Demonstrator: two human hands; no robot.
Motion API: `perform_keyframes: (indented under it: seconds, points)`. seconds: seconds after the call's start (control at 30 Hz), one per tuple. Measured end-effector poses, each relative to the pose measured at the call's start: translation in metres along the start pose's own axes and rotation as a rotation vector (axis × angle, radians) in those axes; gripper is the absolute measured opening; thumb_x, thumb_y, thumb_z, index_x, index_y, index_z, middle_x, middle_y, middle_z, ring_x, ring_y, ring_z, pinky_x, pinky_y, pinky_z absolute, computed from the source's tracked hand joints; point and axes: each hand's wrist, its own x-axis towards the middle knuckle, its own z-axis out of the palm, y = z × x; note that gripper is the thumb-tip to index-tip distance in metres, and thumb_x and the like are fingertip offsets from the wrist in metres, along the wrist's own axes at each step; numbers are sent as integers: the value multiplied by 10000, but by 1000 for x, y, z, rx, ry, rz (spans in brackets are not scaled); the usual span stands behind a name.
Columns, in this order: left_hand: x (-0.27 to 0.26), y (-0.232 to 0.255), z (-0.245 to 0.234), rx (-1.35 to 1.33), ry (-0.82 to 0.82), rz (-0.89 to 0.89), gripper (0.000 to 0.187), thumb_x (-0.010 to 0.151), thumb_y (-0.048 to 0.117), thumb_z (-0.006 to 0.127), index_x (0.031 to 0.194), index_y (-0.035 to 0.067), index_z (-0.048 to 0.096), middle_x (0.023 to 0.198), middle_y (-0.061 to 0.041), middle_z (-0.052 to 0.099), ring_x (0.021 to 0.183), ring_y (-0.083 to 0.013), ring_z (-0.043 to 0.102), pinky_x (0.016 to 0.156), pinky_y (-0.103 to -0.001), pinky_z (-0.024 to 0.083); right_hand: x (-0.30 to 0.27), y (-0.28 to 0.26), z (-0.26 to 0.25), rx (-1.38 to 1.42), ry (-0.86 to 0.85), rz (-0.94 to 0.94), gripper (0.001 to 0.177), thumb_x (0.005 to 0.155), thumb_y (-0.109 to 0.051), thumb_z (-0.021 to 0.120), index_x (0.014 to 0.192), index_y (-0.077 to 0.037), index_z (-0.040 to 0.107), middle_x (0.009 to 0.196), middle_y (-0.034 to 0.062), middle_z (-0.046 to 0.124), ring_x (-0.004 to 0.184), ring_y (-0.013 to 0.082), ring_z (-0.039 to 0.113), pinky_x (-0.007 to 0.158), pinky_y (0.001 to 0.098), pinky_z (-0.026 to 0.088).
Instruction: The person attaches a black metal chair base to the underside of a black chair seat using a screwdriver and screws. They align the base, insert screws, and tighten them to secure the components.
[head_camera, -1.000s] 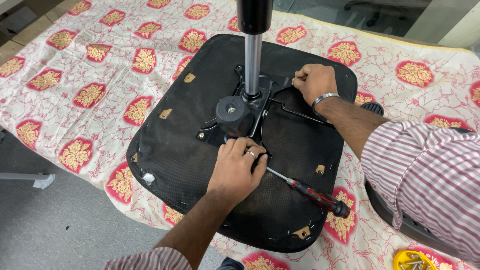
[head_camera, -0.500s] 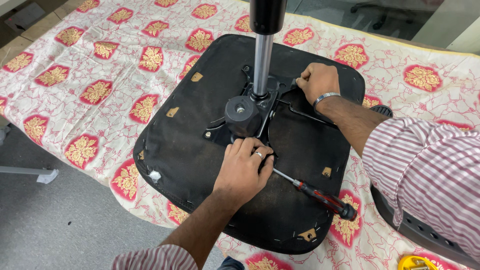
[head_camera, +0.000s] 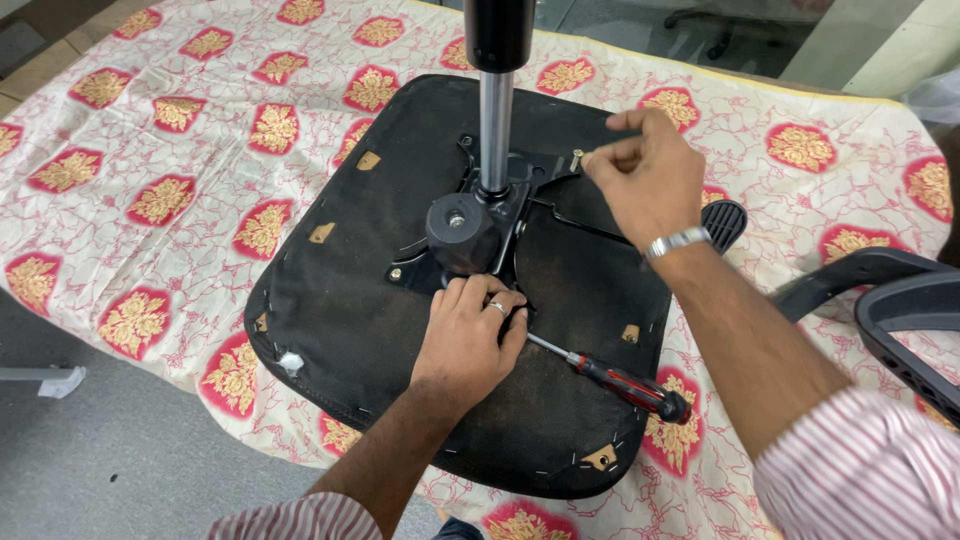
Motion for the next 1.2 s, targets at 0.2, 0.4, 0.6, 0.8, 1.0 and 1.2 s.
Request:
perform_keyframes:
  seconds: [0.2,0.4,0.6,0.8,1.0,1.2]
  points:
    - [-1,0,1,-6,62,17,148,920,198,705,1012,98,765,1047,-35,649,1023,-248,589,871,-424,451,-118,-25,-62,-166,-482,-15,467,708,-368,920,1004,-58,735,874,96,750,803,210,703,713,339,575]
    - [0,1,2,-16,79,6,130,901,213,724,974,115,768,1028,-33,646,995,-249,597,865,-429,456,-151,-13,-84,-393,-616,-8,475,659,-315,919,1041,-85,758,906,118,719,837,259,714,760,368,578]
    - [-2,0,0,-30,57,4,167,911,272,740,966,117,772,1030,-36,644,991,-252,593,874,-434,458,-133,-20,-112,-95,-356,189,340,693,-178,893,991,-60,781,773,21,750,672,100,669,617,270,543]
    - [-2,-2,1,-34,67,29,172,915,274,729,974,117,771,1037,-39,639,1003,-249,591,874,-428,455,-92,-44,-118,-13,-146,102,345,818,-111,878,1103,-13,709,843,7,649,740,61,593,634,234,513]
    - [-1,-4,2,-7,10,17,186,923,274,712,995,117,780,1043,-39,638,1008,-222,586,893,-420,453,-38,-54,-101,18,22,-124,482,962,-107,801,1331,-30,502,961,95,740,839,103,696,707,237,567]
    - [-2,-4,1,-10,-3,0,177,924,259,701,994,115,778,1058,-40,633,1018,-219,584,899,-417,454,33,-34,-79,13,183,-262,450,1028,-120,793,1311,13,470,1020,119,734,891,144,764,695,283,655]
